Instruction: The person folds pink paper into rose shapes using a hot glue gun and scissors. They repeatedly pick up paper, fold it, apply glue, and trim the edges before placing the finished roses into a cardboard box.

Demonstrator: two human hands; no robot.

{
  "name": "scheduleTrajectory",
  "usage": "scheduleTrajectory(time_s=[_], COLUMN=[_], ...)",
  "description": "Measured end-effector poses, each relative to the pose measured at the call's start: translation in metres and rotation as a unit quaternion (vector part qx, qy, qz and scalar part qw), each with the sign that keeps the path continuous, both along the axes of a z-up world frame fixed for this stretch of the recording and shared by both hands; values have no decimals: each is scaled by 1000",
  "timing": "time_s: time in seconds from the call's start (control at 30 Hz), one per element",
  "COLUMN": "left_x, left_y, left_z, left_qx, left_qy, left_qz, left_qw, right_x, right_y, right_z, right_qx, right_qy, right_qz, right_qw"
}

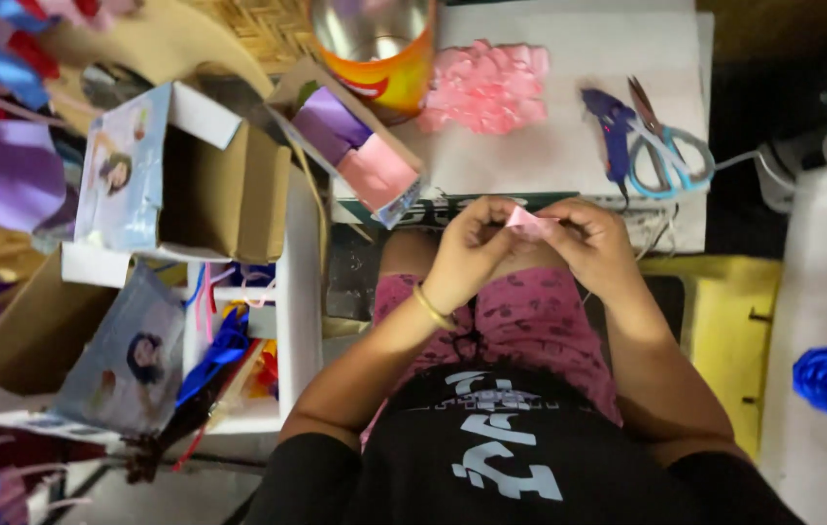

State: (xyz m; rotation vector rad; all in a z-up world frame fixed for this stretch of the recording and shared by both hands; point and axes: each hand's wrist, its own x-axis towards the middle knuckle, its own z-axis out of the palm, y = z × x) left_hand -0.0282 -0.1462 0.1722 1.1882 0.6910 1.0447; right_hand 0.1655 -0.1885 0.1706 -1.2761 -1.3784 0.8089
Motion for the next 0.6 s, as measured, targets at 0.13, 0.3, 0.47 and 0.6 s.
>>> scheduleTrajectory(time_s=[0.13,0.3,0.47,0.6], left_x=[-17,-23,-21,-19], left_y=[-7,-17,-37,-50], left_z=[19,50,62,75], left_qx=[32,142,209,310], left_qy=[22,83,105,136], left_qz=[-64,-27,46,87], left_qw=[997,986,971,937], right_x=[-14,-21,-24,-28], right_y=[-13,-28,-43,-54], right_z=[44,64,73,84], right_qx=[20,47,80,125], right_qy=[-25,-33,-70,-83], right_qz=[47,68,47,35], right_qw=[998,996,993,988])
